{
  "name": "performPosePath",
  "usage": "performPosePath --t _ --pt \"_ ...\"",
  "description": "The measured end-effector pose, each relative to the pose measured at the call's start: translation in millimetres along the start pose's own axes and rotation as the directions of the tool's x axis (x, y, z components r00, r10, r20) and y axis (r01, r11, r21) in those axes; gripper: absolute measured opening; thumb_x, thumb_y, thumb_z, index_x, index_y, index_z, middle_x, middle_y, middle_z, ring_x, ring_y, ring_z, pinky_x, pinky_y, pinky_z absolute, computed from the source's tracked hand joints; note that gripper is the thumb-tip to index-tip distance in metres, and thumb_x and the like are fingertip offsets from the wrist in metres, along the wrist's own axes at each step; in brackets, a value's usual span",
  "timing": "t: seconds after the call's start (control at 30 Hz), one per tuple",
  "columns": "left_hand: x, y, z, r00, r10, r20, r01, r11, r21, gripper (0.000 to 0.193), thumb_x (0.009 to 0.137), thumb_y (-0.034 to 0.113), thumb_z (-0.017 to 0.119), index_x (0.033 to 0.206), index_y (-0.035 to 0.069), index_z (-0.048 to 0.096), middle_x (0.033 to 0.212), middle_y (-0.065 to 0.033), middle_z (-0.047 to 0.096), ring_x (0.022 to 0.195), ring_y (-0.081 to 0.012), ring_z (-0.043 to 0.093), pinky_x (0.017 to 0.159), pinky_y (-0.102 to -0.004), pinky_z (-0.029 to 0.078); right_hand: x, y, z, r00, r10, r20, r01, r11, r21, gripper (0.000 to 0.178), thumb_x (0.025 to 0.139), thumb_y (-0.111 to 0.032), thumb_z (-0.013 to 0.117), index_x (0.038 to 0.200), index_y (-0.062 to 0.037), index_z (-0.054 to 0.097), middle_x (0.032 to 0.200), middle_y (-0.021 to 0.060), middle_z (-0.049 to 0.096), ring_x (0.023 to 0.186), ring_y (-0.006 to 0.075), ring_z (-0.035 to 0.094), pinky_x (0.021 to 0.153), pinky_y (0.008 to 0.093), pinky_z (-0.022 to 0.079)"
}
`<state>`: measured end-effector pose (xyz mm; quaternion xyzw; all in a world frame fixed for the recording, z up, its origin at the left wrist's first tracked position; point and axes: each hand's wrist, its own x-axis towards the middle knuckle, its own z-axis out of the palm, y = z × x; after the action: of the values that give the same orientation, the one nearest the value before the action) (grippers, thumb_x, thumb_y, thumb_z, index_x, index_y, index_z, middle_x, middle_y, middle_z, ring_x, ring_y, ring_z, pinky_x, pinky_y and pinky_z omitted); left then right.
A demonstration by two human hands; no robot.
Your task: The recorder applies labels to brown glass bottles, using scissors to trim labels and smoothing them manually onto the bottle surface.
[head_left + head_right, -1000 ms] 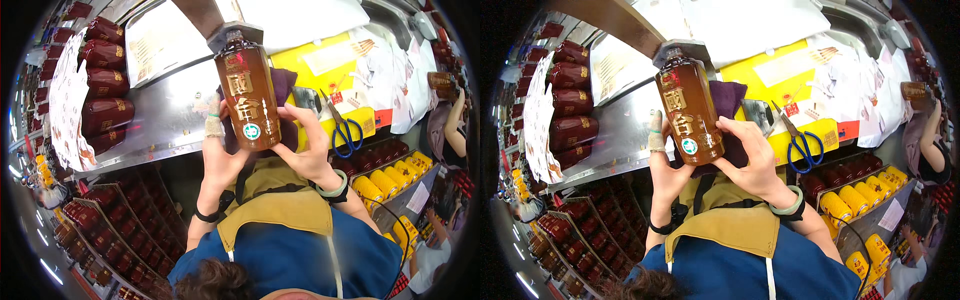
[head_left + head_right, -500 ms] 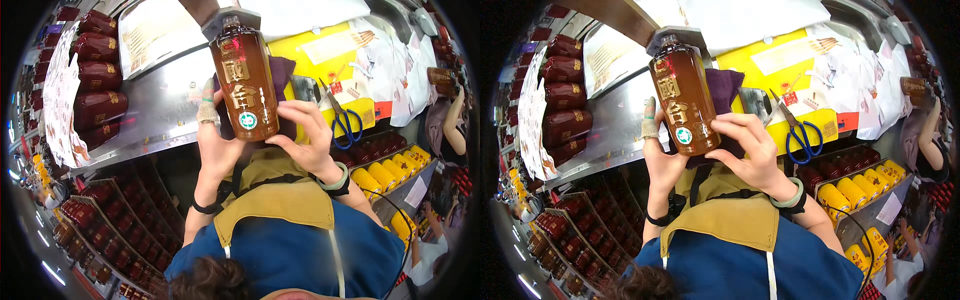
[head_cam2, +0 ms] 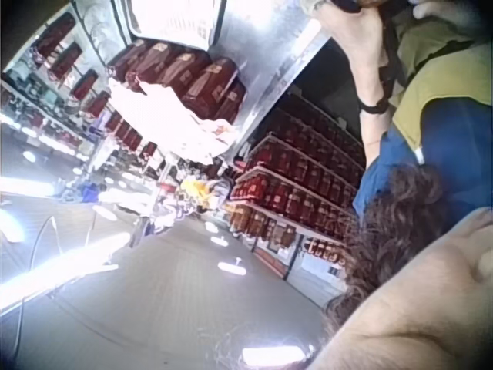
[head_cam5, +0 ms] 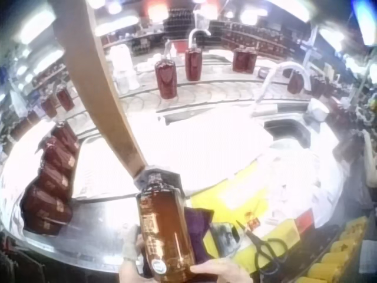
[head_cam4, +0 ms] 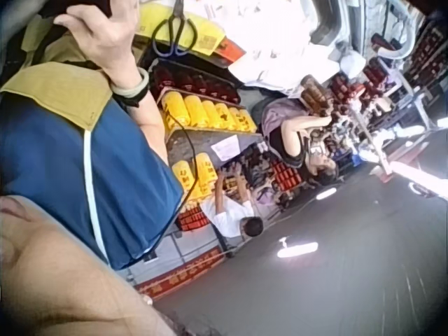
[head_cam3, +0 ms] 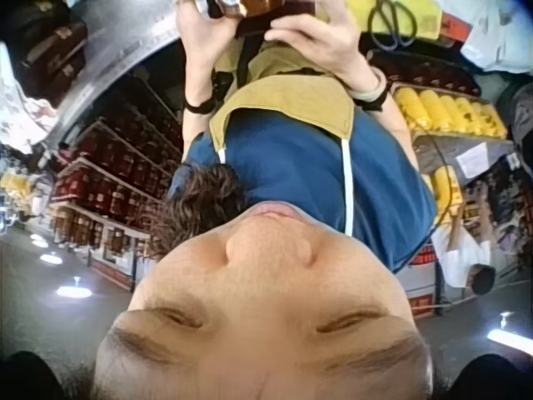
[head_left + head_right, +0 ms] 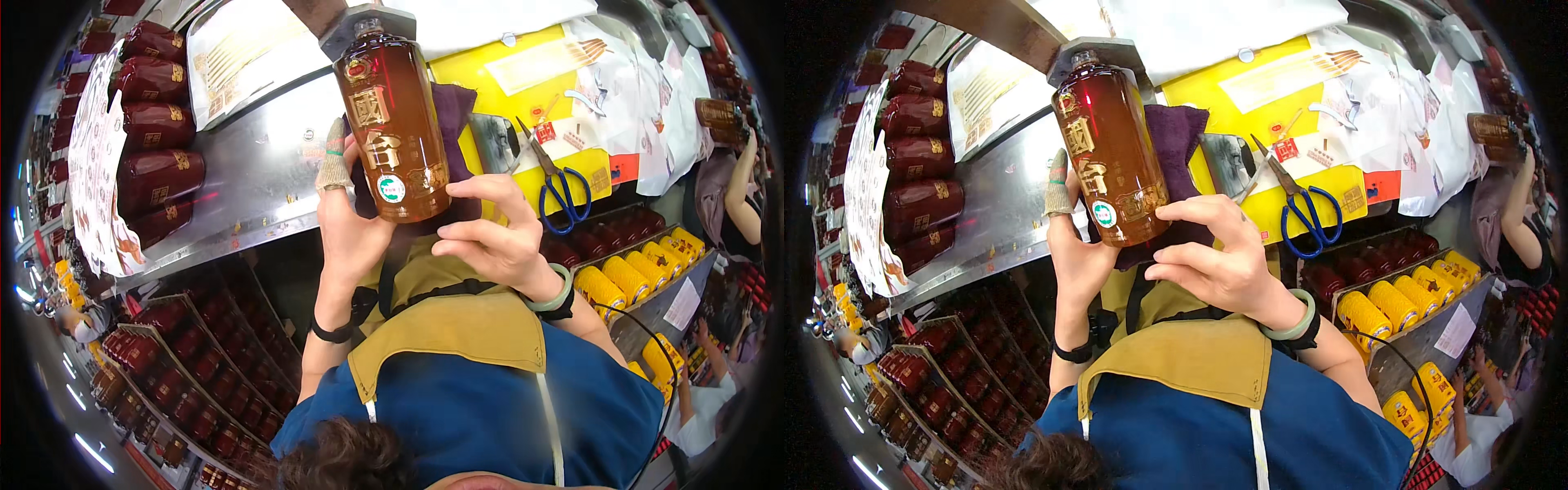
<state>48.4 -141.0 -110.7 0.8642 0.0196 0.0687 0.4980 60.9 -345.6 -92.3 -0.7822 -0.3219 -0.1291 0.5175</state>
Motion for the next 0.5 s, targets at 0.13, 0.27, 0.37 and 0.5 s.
performPosePath --t 0.13,0.27,0.37,0.5 --pt "3.1 1.3 0.7 0.997 -0.060 0.048 0.065 0.989 -0.129 0.099 0.072 0.004 0.083 0.153 0.000 0.026 0.139 -0.0170 0.053 0.127 -0.0238 0.054 0.110 -0.0388 0.039 -1.2 -3.5 -0.6 0.973 0.218 0.074 -0.215 0.976 -0.043 0.027 0.066 -0.023 0.088 0.081 -0.0070 0.073 0.114 0.0137 0.066 0.098 0.0291 0.064 0.080 0.0383 0.053" --pt "5.2 6.9 0.1 0.997 -0.042 0.069 0.049 0.993 -0.109 0.097 0.072 0.003 0.083 0.152 0.001 0.027 0.140 -0.0160 0.052 0.128 -0.0237 0.052 0.109 -0.0384 0.039 -2.7 -0.1 -4.4 0.996 0.091 0.018 -0.091 0.996 -0.001 0.029 0.064 -0.024 0.089 0.076 -0.0052 0.070 0.113 0.0133 0.066 0.094 0.0285 0.063 0.077 0.0370 0.053" --pt "4.7 11.4 0.5 0.993 -0.103 0.049 0.108 0.987 -0.115 0.096 0.070 0.005 0.084 0.149 -0.002 0.030 0.136 -0.0188 0.054 0.126 -0.0275 0.055 0.107 -0.0375 0.042 -4.1 0.4 -4.8 0.971 0.240 0.001 -0.240 0.971 0.012 0.031 0.068 -0.021 0.088 0.089 -0.0056 0.072 0.113 0.0116 0.065 0.097 0.0284 0.064 0.079 0.0367 0.053" --pt "5.6 11.6 0.3 0.998 -0.039 0.041 0.043 0.993 -0.108 0.097 0.068 0.006 0.086 0.148 -0.002 0.032 0.133 -0.0190 0.054 0.122 -0.0291 0.056 0.105 -0.0384 0.043 -2.5 3.2 -2.3 0.960 0.277 -0.027 -0.278 0.960 -0.023 0.049 0.070 -0.019 0.087 0.113 -0.0042 0.067 0.116 0.0128 0.063 0.100 0.0305 0.063 0.085 0.0379 0.052"
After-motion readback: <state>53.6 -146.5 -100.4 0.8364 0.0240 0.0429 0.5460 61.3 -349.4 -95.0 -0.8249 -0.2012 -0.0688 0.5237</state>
